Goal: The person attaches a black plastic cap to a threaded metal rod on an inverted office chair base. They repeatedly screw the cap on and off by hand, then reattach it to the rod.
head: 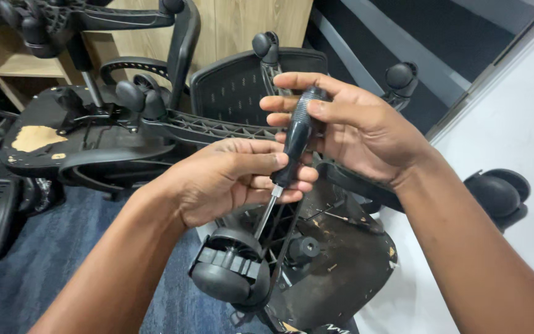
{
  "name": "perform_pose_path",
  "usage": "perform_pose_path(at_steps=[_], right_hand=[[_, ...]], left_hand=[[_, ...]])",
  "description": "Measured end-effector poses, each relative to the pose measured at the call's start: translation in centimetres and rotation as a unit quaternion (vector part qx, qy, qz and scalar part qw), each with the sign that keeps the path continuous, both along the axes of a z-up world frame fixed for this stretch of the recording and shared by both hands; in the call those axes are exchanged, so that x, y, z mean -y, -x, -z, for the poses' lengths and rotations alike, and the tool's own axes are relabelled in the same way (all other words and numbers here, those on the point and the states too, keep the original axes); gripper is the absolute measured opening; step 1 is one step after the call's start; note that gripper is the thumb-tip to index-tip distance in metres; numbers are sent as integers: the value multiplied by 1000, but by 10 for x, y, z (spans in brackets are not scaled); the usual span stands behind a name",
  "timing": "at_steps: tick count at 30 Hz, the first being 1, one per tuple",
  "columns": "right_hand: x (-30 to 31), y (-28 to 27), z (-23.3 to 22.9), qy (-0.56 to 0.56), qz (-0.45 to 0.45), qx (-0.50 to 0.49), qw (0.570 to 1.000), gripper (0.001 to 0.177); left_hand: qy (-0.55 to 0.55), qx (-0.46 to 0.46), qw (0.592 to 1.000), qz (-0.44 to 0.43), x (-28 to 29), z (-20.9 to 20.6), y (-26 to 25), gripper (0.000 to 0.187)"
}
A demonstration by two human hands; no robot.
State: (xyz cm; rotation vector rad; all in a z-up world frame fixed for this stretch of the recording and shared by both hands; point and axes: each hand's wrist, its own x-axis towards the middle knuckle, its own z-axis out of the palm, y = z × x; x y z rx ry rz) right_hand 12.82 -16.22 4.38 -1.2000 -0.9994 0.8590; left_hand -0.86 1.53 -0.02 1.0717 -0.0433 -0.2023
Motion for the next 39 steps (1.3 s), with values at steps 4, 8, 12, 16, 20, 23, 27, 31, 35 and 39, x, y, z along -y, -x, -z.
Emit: perform_pose_path(at_steps=[4,8,12,16,20,23,27,31,35,39], right_hand=[[-9,7,8,45,114,92,988,43],[-17,16,12,106,230,187,949,39],[-4,22,-8,74,133,60,987,40],[-2,21,-12,60,100,75,990,33],[-10,23,-6,48,163,109,979,27],[-8,19,-15,26,198,146,969,25],[7,10,-40,-25,204,238,949,25],[13,6,-41,-15,233,310,922,27],[18,0,-35,-23,225,326,918,27],[21,-12,-34,-26,221,316,922,30]], left_hand=[[-126,-8,989,-80,11,-2,4,25],[-387,-28,913,-125,16,-12,1,24],[-158,11,986,-40,5,-13,-1,23],[-86,4,996,4,-10,-10,2,27],[-202,24,975,-94,-3,-5,2,26],[-297,86,938,-157,0,-13,-9,23],[-268,235,911,-206,10,-25,-39,23],[-314,217,892,-243,21,-25,-57,23],[-374,195,868,-262,27,-26,-66,23],[-417,183,850,-266,31,-30,-74,28]])
